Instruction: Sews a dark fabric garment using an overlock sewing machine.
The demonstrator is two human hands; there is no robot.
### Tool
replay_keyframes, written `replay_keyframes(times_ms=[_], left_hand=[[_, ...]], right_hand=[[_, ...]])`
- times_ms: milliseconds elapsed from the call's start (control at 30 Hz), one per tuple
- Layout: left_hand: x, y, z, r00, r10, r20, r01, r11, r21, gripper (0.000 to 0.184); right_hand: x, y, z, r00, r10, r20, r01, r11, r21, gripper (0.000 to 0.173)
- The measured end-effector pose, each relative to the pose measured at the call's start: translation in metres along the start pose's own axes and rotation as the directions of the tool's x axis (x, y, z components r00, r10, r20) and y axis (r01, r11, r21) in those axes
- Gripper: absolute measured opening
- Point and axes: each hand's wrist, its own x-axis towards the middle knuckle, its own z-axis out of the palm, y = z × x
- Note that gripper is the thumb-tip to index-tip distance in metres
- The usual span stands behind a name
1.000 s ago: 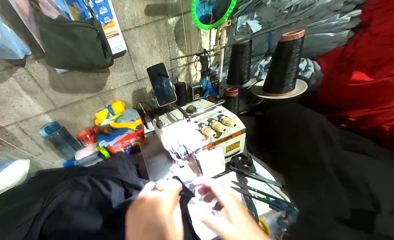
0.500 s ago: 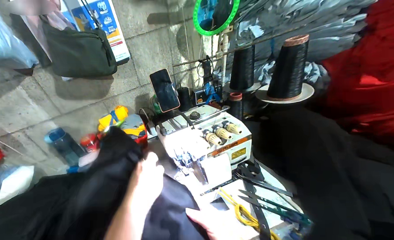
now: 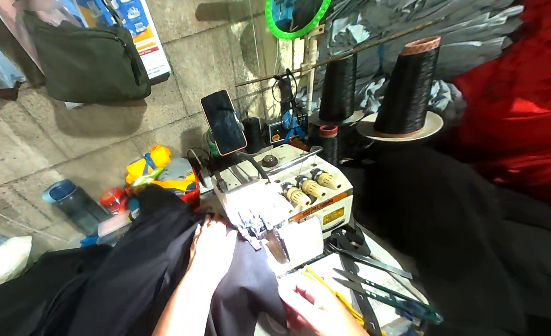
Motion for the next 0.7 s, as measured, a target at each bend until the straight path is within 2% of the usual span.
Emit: replay_keyframes(times_ms=[133,167,200,267,300,367,467,500,533,567,633,667,700], left_hand=[[-0.025,-0.025,-0.009,0.996,0.081,-0.045,-0.084,0.995,-0.060,0.052],[-0.041,-0.036,-0.011,0.986,0.104,-0.129,-0.116,0.990,-0.087,0.050],[-0.060,-0.048,-0.010,0.950,0.144,-0.277,-0.173,0.982,-0.082,0.046],[-0.099,-0.075,-0.011,0.806,0.232,-0.545,-0.270,0.963,0.011,0.036],[-0.118,-0.086,-0.016,0.744,0.259,-0.615,-0.296,0.954,0.044,0.034],[-0.156,-0.102,-0.025,0.685,0.258,-0.681,-0.331,0.943,0.025,0.028],[-0.203,-0.104,-0.033,0.705,0.134,-0.696,-0.288,0.952,-0.108,0.023],[-0.217,-0.100,-0.033,0.725,0.088,-0.683,-0.261,0.953,-0.154,0.021],[-0.229,-0.095,-0.032,0.747,0.047,-0.663,-0.235,0.952,-0.197,0.020],[-0.239,-0.090,-0.027,0.771,0.005,-0.637,-0.205,0.949,-0.240,0.018],[-0.254,-0.082,-0.011,0.819,-0.076,-0.568,-0.138,0.936,-0.323,0.017],[-0.258,-0.081,-0.001,0.830,-0.116,-0.546,-0.097,0.933,-0.347,0.019],[-0.259,-0.083,0.008,0.828,-0.170,-0.534,-0.034,0.936,-0.351,0.024]], right_hand=[[-0.018,-0.001,-0.018,0.984,-0.175,0.038,0.178,0.938,-0.297,0.014],[-0.022,-0.001,-0.023,0.970,-0.233,0.064,0.240,0.891,-0.386,0.015],[-0.026,-0.002,-0.025,0.954,-0.286,0.094,0.296,0.833,-0.467,0.017],[-0.033,-0.007,-0.019,0.906,-0.382,0.184,0.414,0.706,-0.574,0.018],[-0.035,-0.011,-0.011,0.869,-0.426,0.252,0.487,0.645,-0.588,0.017],[-0.040,-0.017,0.017,0.776,-0.489,0.398,0.629,0.557,-0.542,0.017],[-0.039,-0.008,0.071,0.616,-0.540,0.573,0.787,0.454,-0.418,0.017],[-0.037,-0.003,0.086,0.593,-0.536,0.600,0.804,0.433,-0.408,0.016],[-0.036,0.002,0.097,0.610,-0.517,0.600,0.792,0.409,-0.453,0.016],[-0.036,0.006,0.104,0.666,-0.467,0.581,0.745,0.392,-0.539,0.019],[-0.040,0.008,0.107,0.830,-0.225,0.510,0.554,0.433,-0.711,0.032],[-0.039,0.007,0.105,0.878,-0.072,0.474,0.447,0.480,-0.755,0.035],[-0.038,0.008,0.101,0.892,0.014,0.452,0.381,0.516,-0.767,0.036]])
